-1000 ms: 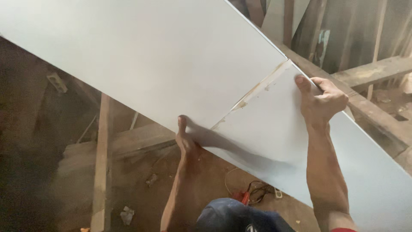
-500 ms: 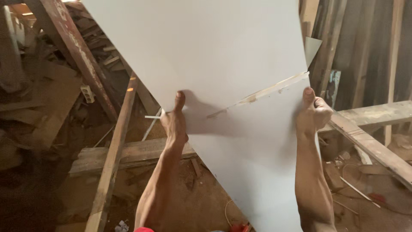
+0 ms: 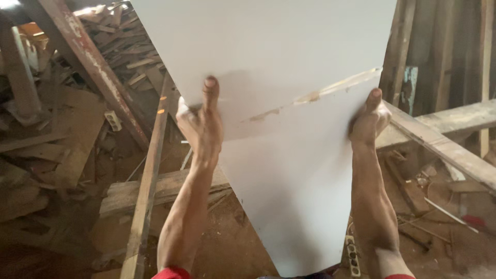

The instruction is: The person uses a metal scraper to remove material from a white board. They repeatedly scrape along a seam, lift the board to inspect the underside, and continue scraping until the seam is separated.

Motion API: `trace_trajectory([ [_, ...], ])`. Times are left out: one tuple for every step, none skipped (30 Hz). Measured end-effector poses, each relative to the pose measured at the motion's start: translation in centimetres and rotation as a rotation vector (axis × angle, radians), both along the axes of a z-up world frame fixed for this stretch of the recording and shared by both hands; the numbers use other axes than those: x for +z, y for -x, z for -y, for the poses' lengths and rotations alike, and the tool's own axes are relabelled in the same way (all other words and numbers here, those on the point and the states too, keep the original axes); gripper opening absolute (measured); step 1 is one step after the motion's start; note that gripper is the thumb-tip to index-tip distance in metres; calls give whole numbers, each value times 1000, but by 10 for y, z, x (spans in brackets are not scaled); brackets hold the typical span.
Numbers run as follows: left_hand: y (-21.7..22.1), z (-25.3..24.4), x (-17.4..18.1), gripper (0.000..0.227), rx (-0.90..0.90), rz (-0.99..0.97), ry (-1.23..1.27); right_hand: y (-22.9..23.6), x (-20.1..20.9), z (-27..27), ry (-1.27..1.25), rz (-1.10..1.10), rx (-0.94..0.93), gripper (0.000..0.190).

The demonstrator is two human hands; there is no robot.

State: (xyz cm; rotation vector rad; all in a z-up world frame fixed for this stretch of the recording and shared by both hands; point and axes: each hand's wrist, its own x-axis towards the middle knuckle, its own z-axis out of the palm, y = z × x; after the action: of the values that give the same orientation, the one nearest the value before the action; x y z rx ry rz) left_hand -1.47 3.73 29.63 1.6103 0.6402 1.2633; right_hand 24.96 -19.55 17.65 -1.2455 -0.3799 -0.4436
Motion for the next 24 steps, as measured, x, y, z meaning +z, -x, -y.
trace_trajectory([
  [-3,0,5,91,14,0,-53,-4,1,2,-32,47,22,76],
  [-5,2,10,90,27,-2,-104,-8,1,4,-12,1,4,78],
  [-8,5,15,89,40,-4,-155,-12,0,6,7,-45,-13,80],
  [-16,9,21,88,32,18,-152,-20,3,9,24,-78,-29,82],
  [-23,13,28,88,23,40,-149,-26,3,14,-10,-59,-3,79],
  [-29,18,34,88,24,64,-147,-33,3,15,-44,-37,33,77],
  [-37,24,40,87,41,23,-143,-39,3,18,-78,-14,69,74],
  [-45,28,49,86,66,-14,-141,-48,4,19,-114,-64,96,70],
  [-54,33,57,84,91,-50,-138,-56,6,20,-150,-114,125,65],
  [-64,40,63,84,128,-78,-151,-64,6,23,-177,-167,157,61],
  [-74,47,68,83,166,-105,-163,-73,6,27,-195,-141,184,57],
  [-85,56,71,82,203,-134,-179,-82,5,31,-217,-116,212,55],
  [-95,65,73,82,208,-155,-166,-92,4,35,-238,-91,240,52],
  [-106,72,77,82,206,-176,-157,-102,1,40,-190,-200,216,54],
  [-118,79,80,82,205,-198,-148,-110,-2,44,-140,-310,194,56],
  [-129,86,79,83,224,-199,-150,-117,-8,50,-84,-425,170,58],
  [-140,93,76,83,243,-200,-153,-124,-14,55,-94,-447,180,58],
  [-148,100,75,84,263,-204,-161,-129,-20,57,-109,-472,192,57],
  [-155,105,74,85,264,-226,-171,-133,-27,60,-124,-497,205,56],
  [-162,109,72,86,262,-248,-182,-135,-33,62,-117,-481,201,57],
  [-168,112,71,86,260,-270,-192,-135,-38,64,-110,-465,198,58],
  [-175,115,69,87,249,-277,-202,-137,-43,67,-106,-453,189,58],
  [-181,118,67,88,237,-283,-211,-139,-45,70,-171,-478,237,58],
  [-186,119,66,88,229,-294,-222,-138,-49,72,-236,-506,289,59],
])
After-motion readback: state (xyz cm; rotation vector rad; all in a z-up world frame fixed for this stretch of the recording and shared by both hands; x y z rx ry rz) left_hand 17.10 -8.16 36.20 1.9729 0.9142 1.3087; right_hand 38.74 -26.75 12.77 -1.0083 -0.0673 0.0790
